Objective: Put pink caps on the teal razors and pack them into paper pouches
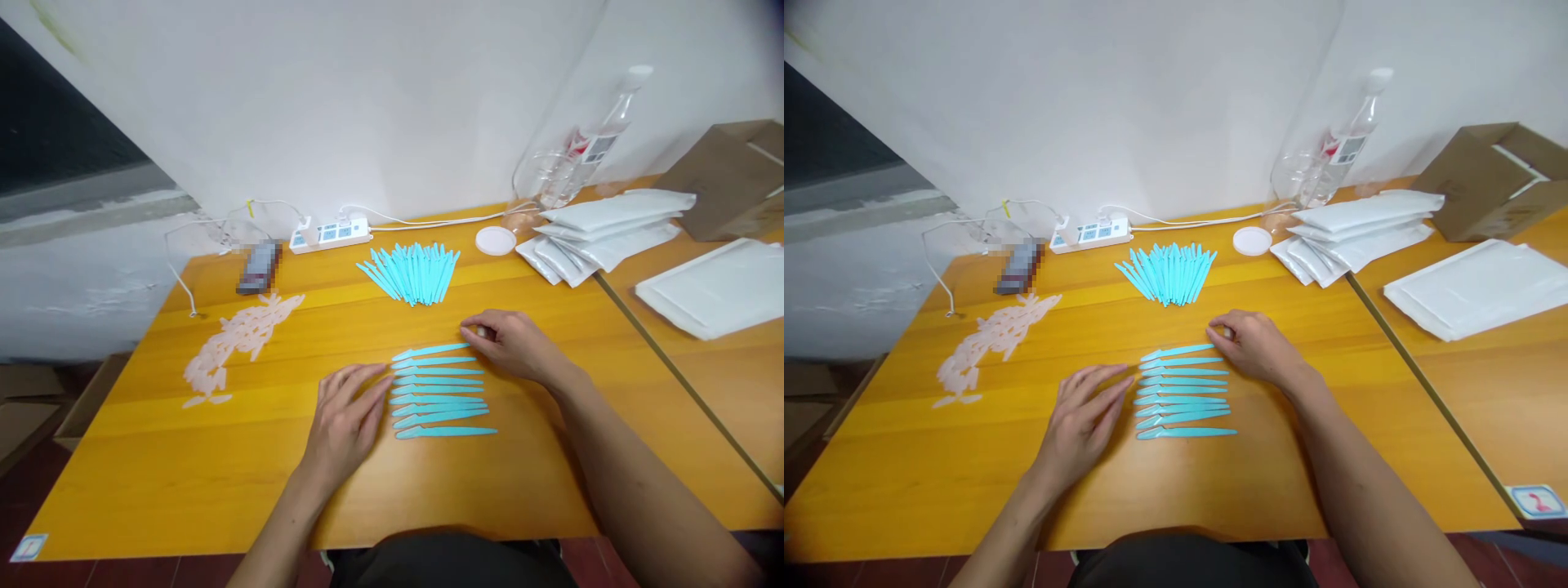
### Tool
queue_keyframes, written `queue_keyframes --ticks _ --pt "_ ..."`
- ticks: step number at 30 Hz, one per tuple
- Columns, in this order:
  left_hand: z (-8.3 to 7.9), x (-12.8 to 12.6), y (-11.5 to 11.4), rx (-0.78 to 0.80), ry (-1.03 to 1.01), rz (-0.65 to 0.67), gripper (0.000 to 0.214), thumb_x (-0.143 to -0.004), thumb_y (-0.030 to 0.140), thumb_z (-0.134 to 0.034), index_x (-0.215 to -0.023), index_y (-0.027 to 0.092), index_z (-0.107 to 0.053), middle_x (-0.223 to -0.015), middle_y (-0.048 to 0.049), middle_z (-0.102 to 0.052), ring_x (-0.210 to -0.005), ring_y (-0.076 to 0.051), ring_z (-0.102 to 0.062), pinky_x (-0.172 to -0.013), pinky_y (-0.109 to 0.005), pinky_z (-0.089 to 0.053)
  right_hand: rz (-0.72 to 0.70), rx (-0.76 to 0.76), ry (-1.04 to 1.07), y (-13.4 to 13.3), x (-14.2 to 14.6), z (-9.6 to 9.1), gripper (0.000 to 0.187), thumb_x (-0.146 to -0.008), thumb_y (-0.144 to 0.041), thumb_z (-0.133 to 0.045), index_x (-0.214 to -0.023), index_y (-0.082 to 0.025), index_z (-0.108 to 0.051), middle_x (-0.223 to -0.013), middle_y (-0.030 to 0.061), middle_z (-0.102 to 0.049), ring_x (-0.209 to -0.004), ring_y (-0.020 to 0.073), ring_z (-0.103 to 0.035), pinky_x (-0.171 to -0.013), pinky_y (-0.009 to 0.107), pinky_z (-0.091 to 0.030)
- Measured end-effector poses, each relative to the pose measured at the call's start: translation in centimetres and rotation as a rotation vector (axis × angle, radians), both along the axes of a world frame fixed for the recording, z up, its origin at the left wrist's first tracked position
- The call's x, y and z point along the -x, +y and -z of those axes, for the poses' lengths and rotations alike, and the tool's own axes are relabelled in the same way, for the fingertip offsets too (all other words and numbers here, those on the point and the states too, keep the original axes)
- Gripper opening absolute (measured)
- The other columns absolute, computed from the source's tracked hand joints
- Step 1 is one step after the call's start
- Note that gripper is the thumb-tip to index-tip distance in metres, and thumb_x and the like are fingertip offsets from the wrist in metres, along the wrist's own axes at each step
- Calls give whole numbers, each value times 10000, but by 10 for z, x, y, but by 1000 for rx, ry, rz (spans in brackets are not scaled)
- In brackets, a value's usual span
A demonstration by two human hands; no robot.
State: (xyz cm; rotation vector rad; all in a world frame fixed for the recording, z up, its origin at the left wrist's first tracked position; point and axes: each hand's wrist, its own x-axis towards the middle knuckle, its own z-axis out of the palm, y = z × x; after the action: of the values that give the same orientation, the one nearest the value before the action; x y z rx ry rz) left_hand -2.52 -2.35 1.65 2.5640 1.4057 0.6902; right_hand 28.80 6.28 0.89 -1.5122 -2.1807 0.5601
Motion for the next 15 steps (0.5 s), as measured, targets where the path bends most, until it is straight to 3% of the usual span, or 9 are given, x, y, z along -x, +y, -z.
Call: queue_keyframes --ticks 4,7,15 --pt "3 3 30 41 260 169 556 -939 44 -448 -1405 327 -554 -1540 -26 -489 -1399 -301 -420 -1047 -537 -355 10 -7 -9 3 -3 7 262 -938 -364 -547 -964 -206 -755 -807 35 -737 -667 165 -635 -636 273 -423" --pt "9 4 42 81 356 258 627 -897 3 -437 -1428 323 -529 -1560 -11 -457 -1444 -296 -379 -1089 -568 -316 19 -11 -20 4 -4 10 271 -938 -365 -542 -970 -202 -757 -796 36 -734 -658 166 -632 -633 273 -424" --pt "9 11 35 92 380 259 678 -893 0 -415 -1512 275 -422 -1582 -39 -414 -1493 -287 -316 -1163 -589 -254 46 -24 -36 7 -9 15 273 -932 -363 -545 -994 -201 -757 -809 40 -740 -661 171 -638 -631 276 -430"
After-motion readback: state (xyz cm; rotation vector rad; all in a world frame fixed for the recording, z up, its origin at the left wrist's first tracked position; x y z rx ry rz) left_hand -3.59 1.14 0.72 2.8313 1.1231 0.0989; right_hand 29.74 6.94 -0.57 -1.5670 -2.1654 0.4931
